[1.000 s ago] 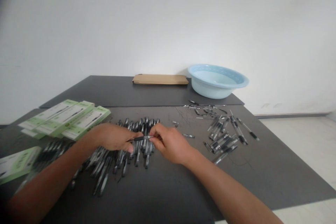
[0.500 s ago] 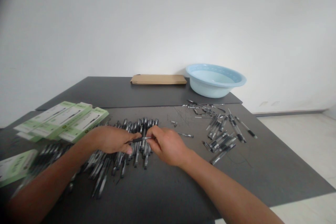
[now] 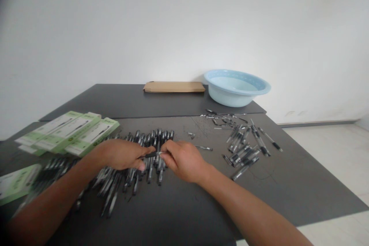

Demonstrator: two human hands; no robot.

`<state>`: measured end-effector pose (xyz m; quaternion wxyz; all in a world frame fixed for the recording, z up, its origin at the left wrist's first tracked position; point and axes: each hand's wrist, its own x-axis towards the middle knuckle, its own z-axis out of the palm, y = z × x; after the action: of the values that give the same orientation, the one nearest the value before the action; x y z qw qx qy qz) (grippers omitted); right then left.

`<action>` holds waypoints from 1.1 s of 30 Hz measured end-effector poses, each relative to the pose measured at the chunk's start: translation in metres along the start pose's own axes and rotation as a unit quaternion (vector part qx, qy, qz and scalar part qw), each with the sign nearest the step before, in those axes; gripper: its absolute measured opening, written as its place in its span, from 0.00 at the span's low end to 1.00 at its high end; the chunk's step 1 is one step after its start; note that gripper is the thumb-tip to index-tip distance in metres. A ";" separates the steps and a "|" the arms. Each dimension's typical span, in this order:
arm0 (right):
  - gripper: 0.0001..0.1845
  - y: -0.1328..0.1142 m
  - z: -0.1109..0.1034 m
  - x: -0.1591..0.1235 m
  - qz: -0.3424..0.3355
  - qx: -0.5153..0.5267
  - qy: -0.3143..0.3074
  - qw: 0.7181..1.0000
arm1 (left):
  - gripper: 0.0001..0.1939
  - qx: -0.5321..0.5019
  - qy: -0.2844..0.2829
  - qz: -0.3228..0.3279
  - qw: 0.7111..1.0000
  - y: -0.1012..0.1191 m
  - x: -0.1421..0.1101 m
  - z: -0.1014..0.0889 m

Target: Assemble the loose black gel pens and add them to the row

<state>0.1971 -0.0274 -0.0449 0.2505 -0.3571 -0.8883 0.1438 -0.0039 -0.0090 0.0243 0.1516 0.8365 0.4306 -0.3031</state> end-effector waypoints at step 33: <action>0.13 -0.001 -0.011 -0.004 -0.048 -0.022 0.000 0.999 | 0.27 0.011 -0.001 0.022 1.000 0.003 -0.003 -0.001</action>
<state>0.2050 -0.0306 -0.0365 0.2487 -0.3191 -0.9077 0.1117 -0.0023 -0.0122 0.0265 0.1496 0.8469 0.4089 -0.3052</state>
